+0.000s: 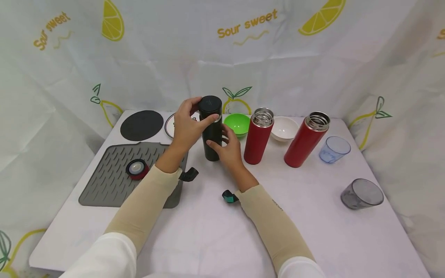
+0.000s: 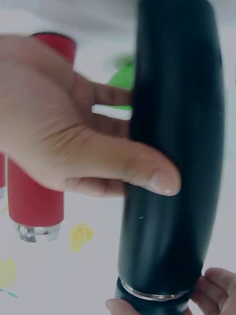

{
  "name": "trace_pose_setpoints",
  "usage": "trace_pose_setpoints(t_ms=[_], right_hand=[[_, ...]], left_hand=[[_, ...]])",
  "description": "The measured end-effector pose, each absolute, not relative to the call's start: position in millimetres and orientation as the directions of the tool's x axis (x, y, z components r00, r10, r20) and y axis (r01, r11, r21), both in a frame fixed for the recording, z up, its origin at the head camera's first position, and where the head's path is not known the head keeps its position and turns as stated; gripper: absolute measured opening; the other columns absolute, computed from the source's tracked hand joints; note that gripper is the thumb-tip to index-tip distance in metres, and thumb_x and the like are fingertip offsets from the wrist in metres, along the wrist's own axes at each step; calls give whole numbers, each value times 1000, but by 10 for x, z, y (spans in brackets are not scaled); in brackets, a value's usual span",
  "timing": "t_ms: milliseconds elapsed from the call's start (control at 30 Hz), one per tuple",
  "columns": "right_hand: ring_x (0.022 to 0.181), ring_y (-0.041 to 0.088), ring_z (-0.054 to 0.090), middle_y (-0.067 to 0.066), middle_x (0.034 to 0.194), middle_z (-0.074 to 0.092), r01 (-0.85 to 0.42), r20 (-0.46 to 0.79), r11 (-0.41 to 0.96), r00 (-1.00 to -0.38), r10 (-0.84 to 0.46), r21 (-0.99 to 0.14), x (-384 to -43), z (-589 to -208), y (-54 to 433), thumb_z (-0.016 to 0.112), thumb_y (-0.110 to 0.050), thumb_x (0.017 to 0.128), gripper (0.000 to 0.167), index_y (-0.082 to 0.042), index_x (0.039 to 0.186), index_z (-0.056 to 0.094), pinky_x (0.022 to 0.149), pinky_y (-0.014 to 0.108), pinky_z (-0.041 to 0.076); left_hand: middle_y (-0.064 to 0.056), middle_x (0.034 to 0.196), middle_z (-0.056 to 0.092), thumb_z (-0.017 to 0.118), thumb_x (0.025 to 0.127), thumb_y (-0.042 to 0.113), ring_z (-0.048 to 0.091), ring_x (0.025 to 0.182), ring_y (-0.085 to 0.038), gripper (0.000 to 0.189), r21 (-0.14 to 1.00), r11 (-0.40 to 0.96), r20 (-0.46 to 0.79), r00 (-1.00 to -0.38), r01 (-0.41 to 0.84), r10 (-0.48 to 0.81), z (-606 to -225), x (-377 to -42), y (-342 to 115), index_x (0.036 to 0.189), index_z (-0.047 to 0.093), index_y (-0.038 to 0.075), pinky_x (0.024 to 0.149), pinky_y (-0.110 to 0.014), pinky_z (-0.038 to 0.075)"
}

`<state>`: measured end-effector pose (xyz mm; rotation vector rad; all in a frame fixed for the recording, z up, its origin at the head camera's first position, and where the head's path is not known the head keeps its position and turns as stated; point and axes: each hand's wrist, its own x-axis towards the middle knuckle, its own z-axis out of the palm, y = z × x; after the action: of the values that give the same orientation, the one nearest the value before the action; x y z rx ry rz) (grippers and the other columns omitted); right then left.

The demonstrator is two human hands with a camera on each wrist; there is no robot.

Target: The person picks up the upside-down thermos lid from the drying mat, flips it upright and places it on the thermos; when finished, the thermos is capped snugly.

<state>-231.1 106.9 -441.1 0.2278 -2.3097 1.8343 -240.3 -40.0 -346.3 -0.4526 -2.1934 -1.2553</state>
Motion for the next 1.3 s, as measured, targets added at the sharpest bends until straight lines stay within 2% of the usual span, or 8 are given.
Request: trace_pose_setpoints(t_ms=[300, 500, 667, 767, 900, 1033, 1133, 1300], right_hand=[[129, 17, 45, -2, 142, 49, -260, 266, 236, -964, -7, -936, -2304, -4413, 1055, 79, -28, 84, 76, -22, 148, 39, 105, 38, 39], [129, 20, 46, 1, 143, 48, -232, 237, 247, -971, -8, -941, -2301, -4392, 1036, 79, -28, 83, 78, -21, 149, 38, 105, 39, 39], [128, 22, 47, 4, 143, 48, -232, 241, 256, -971, 6, -939, -2307, -4399, 1043, 80, -29, 82, 80, -19, 149, 38, 104, 40, 39], [128, 22, 46, 4, 144, 47, -241, 248, 251, -969, -5, -937, -2312, -4401, 1053, 80, -30, 82, 80, -18, 149, 37, 105, 41, 39], [128, 22, 47, 3, 144, 47, -280, 277, 247, -960, -47, -928, -2320, -4400, 1064, 79, -32, 83, 80, -18, 149, 37, 105, 40, 38], [127, 20, 47, 1, 142, 48, -314, 308, 253, -949, -62, -915, -2326, -4431, 1083, 78, -29, 84, 76, -19, 148, 38, 104, 38, 39], [127, 20, 47, 0, 142, 48, -319, 315, 254, -947, -59, -913, -2318, -4449, 1096, 78, -26, 85, 75, -19, 148, 38, 104, 39, 40], [127, 21, 47, 2, 142, 48, -304, 302, 269, -952, -50, -914, -2309, -4426, 1103, 78, -30, 84, 78, -19, 149, 37, 104, 39, 39]], left_hand=[[-7, 123, 59, 83, 77, 39, 58, 112, -9, 72, 706, 381, 618, -782, 597, 81, -3581, -2472, -507, 134, 55, 3, 96, -22, 43], [-11, 134, 55, 82, 79, 22, 54, 120, -10, 73, 742, 316, 611, -790, 591, 41, -3612, -2507, -693, 141, 47, 2, 102, -22, 38], [-18, 128, 58, 64, 94, 5, 56, 119, -21, 46, 796, 180, 589, -808, 578, -5, -3668, -2453, -773, 136, 48, -4, 100, -29, 43], [-18, 128, 58, 57, 99, 8, 55, 121, -21, 44, 820, 97, 563, -825, 565, 47, -3699, -2429, -717, 140, 44, -4, 99, -30, 43], [-11, 132, 56, 70, 91, 18, 53, 121, -16, 64, 876, 54, 474, -876, 480, 92, -3674, -2436, -570, 146, 39, 4, 103, -30, 39], [-4, 132, 54, 81, 79, 36, 53, 118, -14, 88, 920, 116, 358, -923, 374, 141, -3622, -2501, -400, 150, 32, 18, 100, -36, 42], [0, 130, 54, 82, 74, 43, 54, 114, -12, 93, 926, 156, 322, -935, 343, 145, -3612, -2553, -332, 150, 32, 26, 95, -38, 44], [-3, 132, 52, 85, 76, 32, 52, 117, -10, 86, 882, 146, 445, -894, 447, 48, -3667, -2548, -434, 147, 38, 15, 100, -29, 41]])
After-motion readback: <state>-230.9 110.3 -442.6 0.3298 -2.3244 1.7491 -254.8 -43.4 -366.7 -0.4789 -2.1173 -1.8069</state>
